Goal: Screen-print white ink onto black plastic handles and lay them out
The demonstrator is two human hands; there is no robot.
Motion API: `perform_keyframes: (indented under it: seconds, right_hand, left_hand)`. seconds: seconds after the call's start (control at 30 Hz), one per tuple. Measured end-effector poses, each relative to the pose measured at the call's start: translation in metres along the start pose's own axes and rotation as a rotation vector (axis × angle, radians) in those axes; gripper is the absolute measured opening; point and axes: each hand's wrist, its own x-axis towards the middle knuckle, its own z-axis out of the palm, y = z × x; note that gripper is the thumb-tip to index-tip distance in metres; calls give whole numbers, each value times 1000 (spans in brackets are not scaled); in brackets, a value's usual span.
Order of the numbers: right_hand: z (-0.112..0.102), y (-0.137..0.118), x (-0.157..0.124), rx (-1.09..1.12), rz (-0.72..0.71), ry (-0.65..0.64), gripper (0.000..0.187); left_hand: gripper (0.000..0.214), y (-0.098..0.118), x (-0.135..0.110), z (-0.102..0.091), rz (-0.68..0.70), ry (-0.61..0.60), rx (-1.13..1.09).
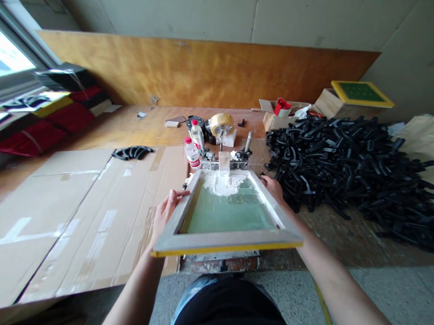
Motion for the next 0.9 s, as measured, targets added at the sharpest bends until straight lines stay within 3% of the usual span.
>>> perform_keyframes:
  seconds: [0.03, 0.1, 0.23, 0.33, 0.4, 0.47, 0.63, 0.77, 0.83, 0.9]
  right_hand:
    - [-7, -2, 6, 15, -3, 26, 35]
    - [-13, -22, 16, 60, -148, 70, 41]
    - [2, -96, 27, 3, -521, 35, 62]
    - [19, -130, 31, -132, -572, -137, 39]
    - [26, -135, 34, -200, -547, -246, 18]
    - [28, -130, 36, -257, -509, -281, 9]
    - [26, -119, 13, -321, -474, -259, 16]
    - [9, -116, -22, -234, -746, -418, 17]
    - [-2, -115, -29, -182, -893, -500, 13]
    - [-9, -114, -26, -150, -946, -538, 8]
  left_hand:
    - [64, -12, -6, -3, -56, -45, 39]
    - [68, -38, -15, -3, -141, -97, 55]
    - [86, -91, -16, 6, -232, -87, 118]
    - [78, -114, -11, 10, -224, -67, 213]
    - [73, -120, -10, 10, -209, -72, 224]
    - [71, -121, -10, 9, -205, -79, 225]
    - [69, -115, -13, 11, -218, -78, 207]
    - [69, -110, -14, 13, -221, -84, 201]
    - [69, -109, -15, 13, -222, -78, 198]
    - [70, -107, -15, 13, -219, -71, 193]
